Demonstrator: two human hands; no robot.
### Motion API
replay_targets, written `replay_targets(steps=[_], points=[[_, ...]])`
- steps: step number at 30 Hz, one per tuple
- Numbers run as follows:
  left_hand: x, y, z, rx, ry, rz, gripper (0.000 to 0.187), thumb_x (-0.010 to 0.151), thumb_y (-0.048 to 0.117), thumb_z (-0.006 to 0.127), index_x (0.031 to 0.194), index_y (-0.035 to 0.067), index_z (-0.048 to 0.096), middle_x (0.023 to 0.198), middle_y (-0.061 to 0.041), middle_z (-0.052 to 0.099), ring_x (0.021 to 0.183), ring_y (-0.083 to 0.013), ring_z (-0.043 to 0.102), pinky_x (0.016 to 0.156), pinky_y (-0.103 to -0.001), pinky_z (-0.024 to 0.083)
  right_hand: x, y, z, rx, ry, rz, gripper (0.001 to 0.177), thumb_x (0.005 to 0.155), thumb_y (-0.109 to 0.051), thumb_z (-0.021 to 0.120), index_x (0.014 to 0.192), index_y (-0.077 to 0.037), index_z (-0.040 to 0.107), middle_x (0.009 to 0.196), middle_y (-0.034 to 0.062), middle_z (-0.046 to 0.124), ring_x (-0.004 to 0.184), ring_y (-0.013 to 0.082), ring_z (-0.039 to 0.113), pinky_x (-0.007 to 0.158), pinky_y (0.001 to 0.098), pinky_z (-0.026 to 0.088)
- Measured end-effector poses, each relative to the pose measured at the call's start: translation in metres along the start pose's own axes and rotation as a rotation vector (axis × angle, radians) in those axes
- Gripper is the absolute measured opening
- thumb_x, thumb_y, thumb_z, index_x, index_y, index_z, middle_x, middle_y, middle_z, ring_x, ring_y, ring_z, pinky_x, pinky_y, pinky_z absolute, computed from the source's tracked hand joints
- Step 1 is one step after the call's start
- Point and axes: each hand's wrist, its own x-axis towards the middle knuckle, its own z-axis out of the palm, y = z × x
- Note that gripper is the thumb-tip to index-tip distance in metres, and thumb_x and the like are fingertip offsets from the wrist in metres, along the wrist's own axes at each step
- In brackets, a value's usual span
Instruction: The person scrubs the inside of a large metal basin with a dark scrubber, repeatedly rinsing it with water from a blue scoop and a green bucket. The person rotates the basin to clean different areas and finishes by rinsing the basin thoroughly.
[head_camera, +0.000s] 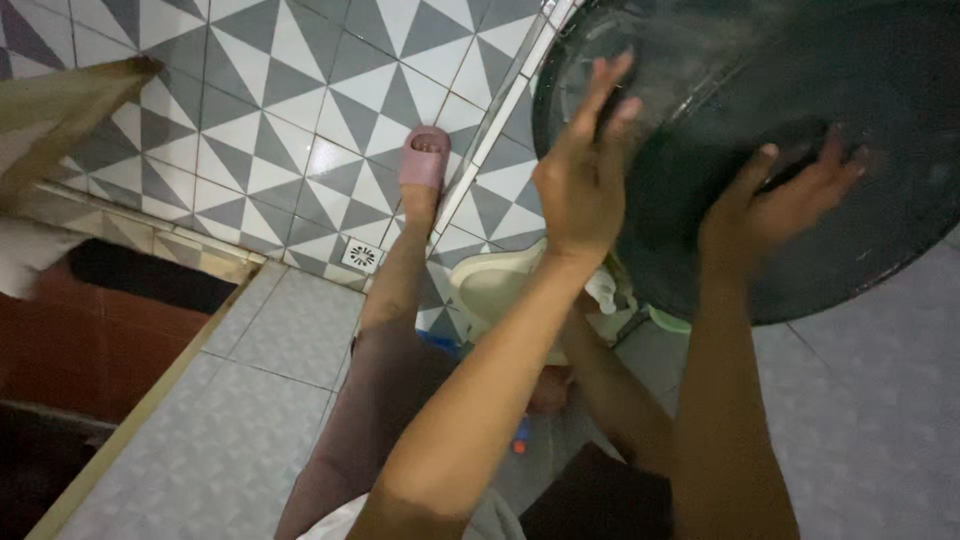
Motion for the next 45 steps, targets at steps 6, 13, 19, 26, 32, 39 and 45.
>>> replay_targets(steps=[6,13,19,26,32,39,45], points=[[0.008,-0.034,0.036,0.234,-0.310,-0.025,0.056,0.112,0.036,0.051,0.156,0.004,0.038,0.156,-0.025,0.048,0.146,-0.0409,0.047,0.115,-0.048,0.047,0.003,0.005,0.025,-0.214,0.076,0.043,0.073,0.117,-0.060,0.031,0.167,-0.007,0.033,0.174,0.0222,0.023,0.164,0.0430,0.019,0.134,0.0604,0.016],[-0.009,0.001,0.014,0.148,-0.390,-0.138,0.060,0.111,0.043,0.042,0.153,0.001,0.045,0.158,-0.028,0.046,0.150,-0.0440,0.043,0.122,-0.049,0.040,0.005,0.005,0.033,-0.222,0.161,0.030,0.074,0.113,-0.063,0.031,0.162,-0.009,0.038,0.170,0.0222,0.026,0.161,0.0381,0.027,0.132,0.0585,0.022],[0.025,-0.011,0.056,0.205,-0.348,-0.234,0.061,0.114,0.047,0.043,0.153,0.000,0.045,0.155,-0.025,0.049,0.146,-0.0400,0.046,0.122,-0.046,0.044,0.012,0.007,0.031,-0.266,0.295,-0.033,0.071,0.117,-0.063,0.035,0.163,-0.009,0.035,0.172,0.0176,0.029,0.159,0.0340,0.030,0.132,0.0532,0.031],[-0.036,0.013,0.025,0.456,-0.284,0.091,0.065,0.103,0.041,0.047,0.149,-0.005,0.043,0.151,-0.033,0.052,0.142,-0.0449,0.050,0.113,-0.050,0.043,0.006,-0.022,0.017,-0.169,0.082,0.132,0.074,0.110,-0.061,0.030,0.160,-0.008,0.041,0.168,0.0269,0.029,0.159,0.0463,0.025,0.129,0.0632,0.021],[0.045,-0.012,0.045,0.271,-0.263,-0.071,0.046,0.114,0.036,0.049,0.142,0.001,0.055,0.145,-0.025,0.061,0.132,-0.0401,0.060,0.115,-0.047,0.053,0.007,-0.041,0.005,-0.105,0.031,0.088,0.078,0.115,-0.061,0.027,0.165,-0.002,0.035,0.172,0.0311,0.020,0.162,0.0516,0.019,0.130,0.0690,0.014],[0.030,-0.011,0.026,0.343,-0.401,-0.209,0.039,0.107,0.029,0.047,0.133,0.005,0.063,0.122,-0.024,0.071,0.100,-0.0458,0.072,0.084,-0.052,0.058,0.001,-0.037,0.000,-0.099,-0.010,0.123,0.078,0.115,-0.061,0.026,0.166,-0.003,0.033,0.172,0.0311,0.015,0.164,0.0497,0.016,0.132,0.0661,0.016],[0.034,0.022,0.022,0.237,-0.258,-0.226,0.038,0.107,0.032,0.048,0.125,0.003,0.065,0.102,-0.027,0.073,0.091,-0.0467,0.072,0.076,-0.052,0.059,0.003,-0.050,-0.005,-0.109,-0.026,0.129,0.077,0.113,-0.058,0.024,0.167,-0.003,0.029,0.173,0.0305,0.013,0.164,0.0495,0.012,0.131,0.0692,0.011]])
